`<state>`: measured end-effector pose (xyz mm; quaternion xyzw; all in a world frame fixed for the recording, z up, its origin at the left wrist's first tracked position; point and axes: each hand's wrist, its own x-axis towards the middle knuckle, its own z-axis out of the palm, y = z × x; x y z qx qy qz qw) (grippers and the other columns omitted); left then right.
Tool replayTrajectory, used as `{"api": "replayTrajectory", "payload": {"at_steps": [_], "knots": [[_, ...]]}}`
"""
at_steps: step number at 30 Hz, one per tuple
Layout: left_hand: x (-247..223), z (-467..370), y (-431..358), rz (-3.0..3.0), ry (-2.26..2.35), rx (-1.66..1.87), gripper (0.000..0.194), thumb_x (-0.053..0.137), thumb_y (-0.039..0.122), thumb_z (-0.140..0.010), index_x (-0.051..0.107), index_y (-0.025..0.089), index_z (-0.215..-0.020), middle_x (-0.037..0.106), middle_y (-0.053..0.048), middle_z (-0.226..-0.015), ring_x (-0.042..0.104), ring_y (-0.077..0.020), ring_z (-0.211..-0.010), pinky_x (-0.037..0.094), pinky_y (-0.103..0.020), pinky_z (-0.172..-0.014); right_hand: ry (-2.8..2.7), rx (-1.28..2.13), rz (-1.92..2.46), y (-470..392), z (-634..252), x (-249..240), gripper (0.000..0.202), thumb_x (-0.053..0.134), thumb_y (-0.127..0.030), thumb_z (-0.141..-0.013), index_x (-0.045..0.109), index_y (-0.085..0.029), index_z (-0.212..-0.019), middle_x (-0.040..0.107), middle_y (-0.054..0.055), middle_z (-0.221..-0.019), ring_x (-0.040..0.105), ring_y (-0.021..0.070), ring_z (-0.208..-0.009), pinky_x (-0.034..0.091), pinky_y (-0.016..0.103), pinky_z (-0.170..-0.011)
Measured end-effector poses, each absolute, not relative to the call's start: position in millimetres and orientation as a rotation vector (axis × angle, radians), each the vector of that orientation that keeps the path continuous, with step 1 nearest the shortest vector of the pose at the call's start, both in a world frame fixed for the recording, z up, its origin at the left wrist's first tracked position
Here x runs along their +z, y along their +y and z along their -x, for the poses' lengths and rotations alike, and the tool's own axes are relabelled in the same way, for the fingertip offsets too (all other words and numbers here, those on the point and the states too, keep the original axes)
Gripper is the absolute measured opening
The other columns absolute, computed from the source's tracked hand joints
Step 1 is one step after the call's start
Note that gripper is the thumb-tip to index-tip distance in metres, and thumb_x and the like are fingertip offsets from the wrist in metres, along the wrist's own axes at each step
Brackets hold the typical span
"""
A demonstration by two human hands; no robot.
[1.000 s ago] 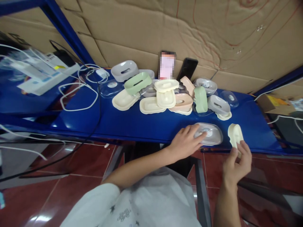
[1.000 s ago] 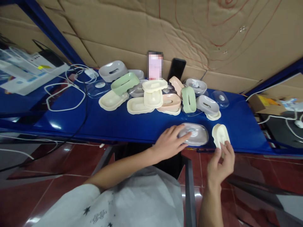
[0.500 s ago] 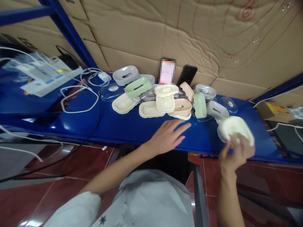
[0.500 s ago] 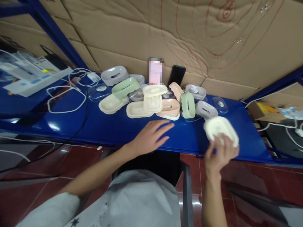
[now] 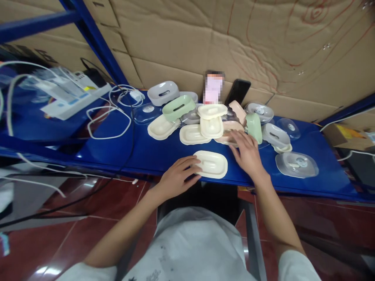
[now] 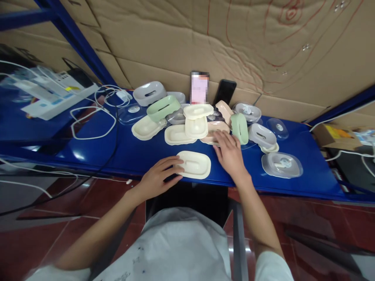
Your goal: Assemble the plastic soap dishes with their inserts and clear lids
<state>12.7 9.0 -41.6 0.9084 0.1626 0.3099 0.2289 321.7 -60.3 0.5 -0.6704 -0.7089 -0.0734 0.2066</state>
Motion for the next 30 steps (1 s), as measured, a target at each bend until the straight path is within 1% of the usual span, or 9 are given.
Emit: {"api": "replayTrajectory", "payload": {"at_steps": [3, 6, 8, 11, 13, 15, 21, 25, 30], "knots": [[-42.7, -14.4, 8.8, -2.383, 0.494, 0.907, 0.007, 0.07, 0.025, -0.105, 0.076, 0.023, -0.107, 0.077, -0.008, -0.125, 0.069, -0.0248, -0.132, 0.059, -0.047, -0.112, -1.999, -0.236, 1.964, -42.6, -341.2, 4.3, 0.037, 0.055, -0.032, -0.11, 0.069, -0.019, -0.142, 0.074, 0.014, -0.141, 0.066, 0.0325, -0.135, 0.038, 0.056, -0.122], [-42.3, -14.9, 7.3, -2.35, 0.523, 0.913, 0.013, 0.072, 0.025, -0.103, 0.075, 0.025, -0.115, 0.077, -0.007, -0.126, 0.07, -0.0252, -0.131, 0.059, -0.048, -0.113, -2.005, -0.18, 1.879, -45.0, -339.7, 11.3, 0.029, 0.054, -0.035, -0.111, 0.076, -0.024, -0.127, 0.08, 0.009, -0.126, 0.072, 0.0277, -0.12, 0.037, 0.054, -0.121], [-42.7, -14.3, 5.5, -2.353, 0.582, 0.899, 0.027, 0.072, 0.025, -0.103, 0.072, 0.027, -0.13, 0.073, -0.009, -0.135, 0.068, -0.0258, -0.134, 0.06, -0.048, -0.114, -2.002, -0.136, 1.8, -56.2, -328.5, 15.7, 0.029, 0.055, -0.037, -0.112, 0.076, -0.025, -0.128, 0.08, 0.008, -0.127, 0.073, 0.0255, -0.118, 0.038, 0.052, -0.121], [-44.4, -12.7, 2.6, -2.359, 0.68, 0.886, 0.047, 0.073, 0.03, -0.103, 0.062, 0.03, -0.149, 0.058, -0.013, -0.156, 0.064, -0.0288, -0.14, 0.06, -0.049, -0.114, -2.05, -0.109, 1.72, -79.8, -302.6, 15.4, 0.029, 0.059, -0.034, -0.111, 0.072, -0.029, -0.136, 0.079, 0.006, -0.132, 0.073, 0.0237, -0.119, 0.039, 0.051, -0.122], [-45.8, -12.0, 1.4, -2.372, 0.702, 0.884, 0.057, 0.074, 0.033, -0.103, 0.055, 0.032, -0.157, 0.049, -0.015, -0.164, 0.062, -0.031, -0.142, 0.06, -0.05, -0.115, -2.079, -0.113, 1.657, -94.9, -283.8, 10.0, 0.029, 0.062, -0.029, -0.109, 0.071, -0.03, -0.137, 0.08, 0.005, -0.129, 0.073, 0.0233, -0.119, 0.039, 0.051, -0.122], [-46.6, -12.0, 1.1, -2.394, 0.695, 0.894, 0.062, 0.073, 0.034, -0.103, 0.051, 0.033, -0.161, 0.046, -0.015, -0.167, 0.061, -0.0318, -0.143, 0.061, -0.05, -0.114, -2.084, -0.101, 1.578, -105.8, -267.2, 2.7, 0.031, 0.064, -0.025, -0.108, 0.07, -0.029, -0.138, 0.081, 0.005, -0.125, 0.073, 0.0235, -0.121, 0.042, 0.05, -0.121], [-46.3, -14.3, 4.4, -2.506, 0.58, 0.933, 0.048, 0.072, 0.025, -0.103, 0.062, 0.03, -0.149, 0.053, -0.013, -0.164, 0.052, -0.0327, -0.153, 0.055, -0.054, -0.121, -2.089, 0.068, 1.413, -107.3, -245.1, -10.5, 0.037, 0.058, -0.016, -0.108, 0.066, -0.027, -0.142, 0.079, 0.005, -0.128, 0.073, 0.0206, -0.124, 0.047, 0.05, -0.125], [-47.6, -13.9, 5.7, -2.511, 0.564, 0.957, 0.035, 0.074, 0.024, -0.102, 0.069, 0.025, -0.136, 0.063, -0.013, -0.154, 0.053, -0.0319, -0.151, 0.056, -0.053, -0.119, -2.159, 0.117, 1.438, -103.8, -243.0, -14.4, 0.037, 0.058, -0.02, -0.109, 0.065, -0.028, -0.145, 0.077, 0.005, -0.134, 0.069, 0.0219, -0.133, 0.043, 0.056, -0.131], [-46.7, -13.8, 6.3, -2.503, 0.558, 0.973, 0.033, 0.077, 0.024, -0.1, 0.069, 0.024, -0.133, 0.067, -0.011, -0.148, 0.054, -0.0319, -0.147, 0.055, -0.055, -0.12, -2.194, 0.045, 1.479, -106.3, -264.1, -11.3, 0.042, 0.062, -0.027, -0.108, 0.061, -0.03, -0.15, 0.074, 0.006, -0.142, 0.063, 0.0255, -0.142, 0.038, 0.059, -0.132]]}}
